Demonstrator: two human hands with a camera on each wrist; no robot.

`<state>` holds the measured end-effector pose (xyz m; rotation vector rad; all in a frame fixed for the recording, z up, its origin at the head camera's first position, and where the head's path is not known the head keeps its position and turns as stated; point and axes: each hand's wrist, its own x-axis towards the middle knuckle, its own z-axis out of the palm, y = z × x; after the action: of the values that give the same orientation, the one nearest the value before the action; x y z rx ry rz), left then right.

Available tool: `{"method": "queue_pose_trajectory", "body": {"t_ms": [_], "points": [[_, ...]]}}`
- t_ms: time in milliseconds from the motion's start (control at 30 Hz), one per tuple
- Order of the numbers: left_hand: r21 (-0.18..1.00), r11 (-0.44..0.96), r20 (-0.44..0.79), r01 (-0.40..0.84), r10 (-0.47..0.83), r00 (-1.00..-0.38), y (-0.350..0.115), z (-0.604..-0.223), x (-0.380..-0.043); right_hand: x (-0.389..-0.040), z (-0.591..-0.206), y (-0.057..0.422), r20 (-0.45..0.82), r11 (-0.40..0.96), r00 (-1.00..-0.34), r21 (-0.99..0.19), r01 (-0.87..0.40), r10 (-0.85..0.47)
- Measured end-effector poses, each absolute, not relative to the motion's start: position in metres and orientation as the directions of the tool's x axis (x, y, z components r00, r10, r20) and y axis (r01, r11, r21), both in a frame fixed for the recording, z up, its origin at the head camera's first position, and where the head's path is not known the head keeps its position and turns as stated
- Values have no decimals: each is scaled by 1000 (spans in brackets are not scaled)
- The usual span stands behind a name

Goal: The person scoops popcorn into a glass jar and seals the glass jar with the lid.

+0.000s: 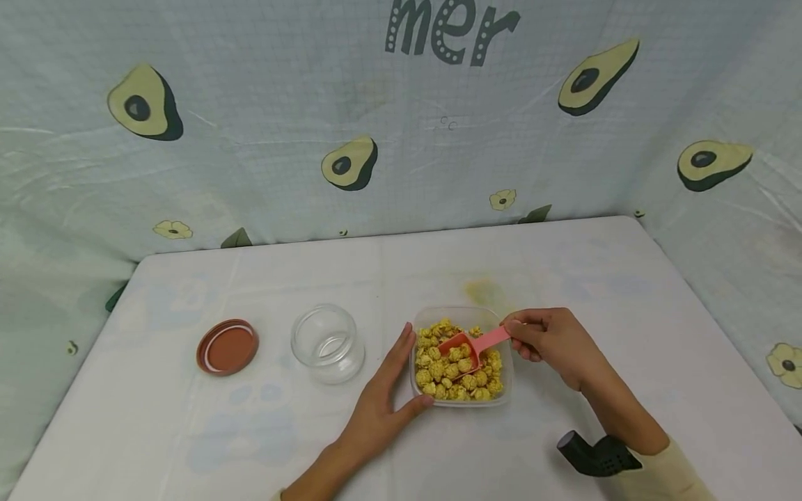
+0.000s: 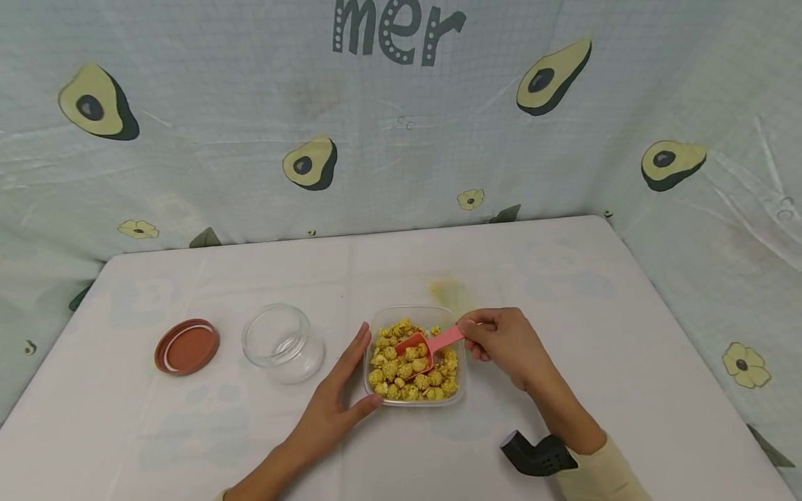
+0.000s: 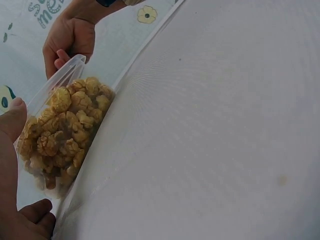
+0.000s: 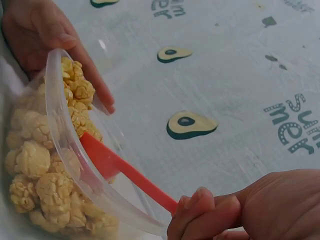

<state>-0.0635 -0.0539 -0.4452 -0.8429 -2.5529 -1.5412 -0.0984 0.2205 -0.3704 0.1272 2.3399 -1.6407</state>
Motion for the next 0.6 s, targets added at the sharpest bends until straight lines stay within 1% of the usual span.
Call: {"method": "queue_pose_trajectory", "body": {"t_ms": [233,600], "points": [[817,348,298,460,428,-853,-54,-444,-63,-101,-372,225,-287,343,-955,-906,247,-69],[811,354,303,465,425,-853,-54,-445,-64,-101,-370,229,-298,323,-949,-913,250,-107]]}}
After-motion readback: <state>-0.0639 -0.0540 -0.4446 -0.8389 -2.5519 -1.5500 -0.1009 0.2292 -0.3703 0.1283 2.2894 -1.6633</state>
